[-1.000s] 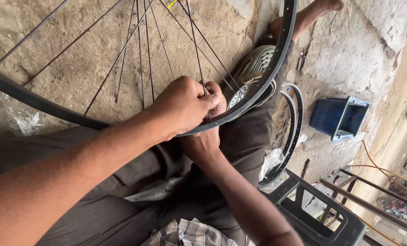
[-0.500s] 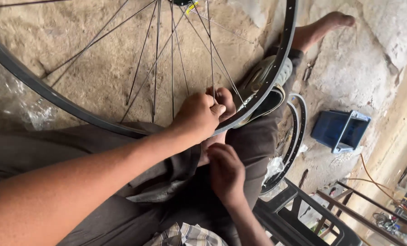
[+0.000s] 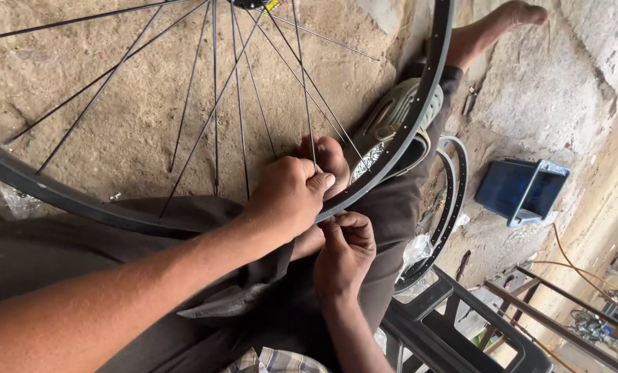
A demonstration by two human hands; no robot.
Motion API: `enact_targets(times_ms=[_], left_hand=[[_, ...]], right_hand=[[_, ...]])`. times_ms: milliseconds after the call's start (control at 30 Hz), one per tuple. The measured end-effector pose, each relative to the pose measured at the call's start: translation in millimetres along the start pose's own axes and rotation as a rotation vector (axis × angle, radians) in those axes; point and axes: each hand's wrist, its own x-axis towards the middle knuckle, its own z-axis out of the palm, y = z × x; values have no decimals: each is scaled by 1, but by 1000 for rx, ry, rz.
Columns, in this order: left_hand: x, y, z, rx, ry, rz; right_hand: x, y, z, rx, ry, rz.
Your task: Assembling bicycle wheel spokes into the hub and rim.
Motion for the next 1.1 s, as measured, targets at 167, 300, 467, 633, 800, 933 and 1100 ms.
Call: enact_targets(times_ms=[167, 300, 467, 633, 800, 933, 1100], left_hand=[[-1, 3, -3, 6, -54, -85], [-1, 2, -2, 17, -33, 1], [-1, 3, -4, 8, -27, 17], [-8, 41, -32, 555, -481, -64], [7, 53, -49, 578, -438, 199], [12, 29, -35, 716, -463, 307], [18, 19, -32, 696, -449, 327]], right_hand=[[-4, 9, -3, 132, -29, 27], [-3, 9, -3, 54, -26, -22], [2, -4, 12, -100, -16, -68], [2, 12, 7, -124, -16, 54], [1, 24, 13, -106, -49, -64], [2, 28, 16, -68, -39, -87], [2, 10, 28, -103, -38, -78]])
